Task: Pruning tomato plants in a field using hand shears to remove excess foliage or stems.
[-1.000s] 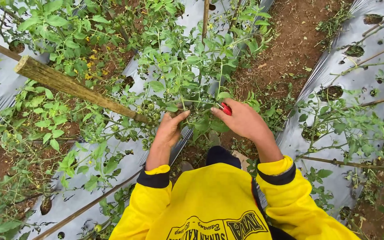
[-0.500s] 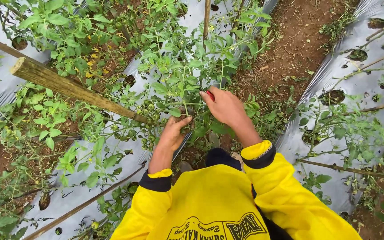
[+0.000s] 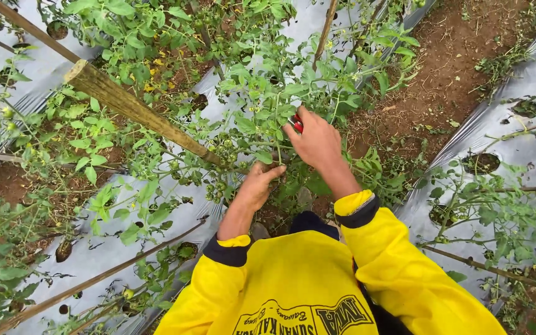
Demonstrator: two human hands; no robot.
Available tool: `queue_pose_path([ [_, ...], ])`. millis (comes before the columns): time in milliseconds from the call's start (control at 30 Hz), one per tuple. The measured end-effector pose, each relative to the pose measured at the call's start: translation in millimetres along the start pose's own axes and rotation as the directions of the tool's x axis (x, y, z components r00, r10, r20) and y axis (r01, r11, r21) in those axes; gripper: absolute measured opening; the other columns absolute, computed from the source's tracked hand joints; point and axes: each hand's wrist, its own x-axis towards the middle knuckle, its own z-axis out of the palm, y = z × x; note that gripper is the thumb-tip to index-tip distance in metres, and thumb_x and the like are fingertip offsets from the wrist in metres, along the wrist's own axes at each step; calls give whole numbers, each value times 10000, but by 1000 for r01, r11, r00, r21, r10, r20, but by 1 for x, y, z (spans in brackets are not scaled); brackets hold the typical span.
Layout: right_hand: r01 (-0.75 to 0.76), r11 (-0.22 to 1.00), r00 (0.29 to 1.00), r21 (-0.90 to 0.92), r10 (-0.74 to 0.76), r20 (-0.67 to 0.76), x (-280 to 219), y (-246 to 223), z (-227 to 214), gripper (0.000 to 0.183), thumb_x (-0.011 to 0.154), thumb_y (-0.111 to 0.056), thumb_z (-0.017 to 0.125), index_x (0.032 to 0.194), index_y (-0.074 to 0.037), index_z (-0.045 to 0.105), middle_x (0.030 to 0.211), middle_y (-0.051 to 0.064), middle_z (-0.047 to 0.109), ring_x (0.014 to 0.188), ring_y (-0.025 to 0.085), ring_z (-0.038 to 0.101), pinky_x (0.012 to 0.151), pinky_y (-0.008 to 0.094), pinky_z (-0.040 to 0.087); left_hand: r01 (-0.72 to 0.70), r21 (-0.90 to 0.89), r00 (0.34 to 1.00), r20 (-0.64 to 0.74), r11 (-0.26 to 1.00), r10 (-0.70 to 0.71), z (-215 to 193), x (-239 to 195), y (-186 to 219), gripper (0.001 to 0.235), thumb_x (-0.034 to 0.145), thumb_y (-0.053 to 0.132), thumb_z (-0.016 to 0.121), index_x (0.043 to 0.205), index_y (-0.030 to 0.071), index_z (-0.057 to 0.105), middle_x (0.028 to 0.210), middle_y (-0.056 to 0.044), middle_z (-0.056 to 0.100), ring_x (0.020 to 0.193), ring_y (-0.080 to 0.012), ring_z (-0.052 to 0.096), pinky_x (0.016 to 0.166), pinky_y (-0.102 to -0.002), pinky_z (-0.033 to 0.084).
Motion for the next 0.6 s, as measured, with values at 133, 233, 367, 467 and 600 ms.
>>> queue_pose_path([
  [133, 44, 998, 998, -37, -46, -45, 16, 15, 21, 496, 1051, -437, 524, 1340, -42, 602, 1061, 187, 684, 983, 356, 726, 891, 566, 556, -60, 70, 998, 15, 996, 60, -26, 7, -20, 402, 967, 55, 711, 1358, -5, 641, 1133, -126, 691, 950, -196, 572, 842, -428, 491],
  [233, 85, 995, 993, -42, -88, -80, 24, 20, 28, 396, 1048, -425, 547, 1173, -75, 682, 896, 128, 685, 838, 329, 741, 784, 523, 581, -58, 176, 998, 24, 983, 55, -3, -4, 1, 501, 973, 86, 723, 1436, -28, 565, 1309, -220, 625, 1149, -301, 543, 969, -522, 454],
  [367, 75, 997, 995, -27, -76, -65, 24, 18, 27, 402, 1087, -427, 504, 1128, -81, 705, 822, 115, 670, 752, 280, 715, 785, 489, 581, -66, 436, 996, 82, 898, 33, 20, -14, 30, 597, 1012, 171, 691, 1509, -55, 449, 1481, -323, 508, 1415, -529, 419, 1119, -683, 381],
  [467, 81, 997, 995, -6, -82, -61, 19, 22, 19, 412, 1087, -420, 494, 1111, -71, 711, 784, 111, 654, 720, 278, 710, 747, 487, 576, -151, 588, 988, 70, 795, 136, 31, -41, 82, 714, 949, 221, 775, 1511, -28, 410, 1489, -343, 456, 1445, -556, 341, 1171, -738, 298],
  [600, 102, 995, 993, -3, -102, -55, 15, 27, 15, 407, 1088, -386, 476, 1071, -53, 709, 764, 139, 650, 728, 327, 711, 772, 516, 574, -118, 558, 974, -97, 822, 206, 38, -20, 73, 973, 964, 406, 757, 1627, 10, 164, 1642, -359, 127, 1520, -579, 50, 1208, -767, 126],
])
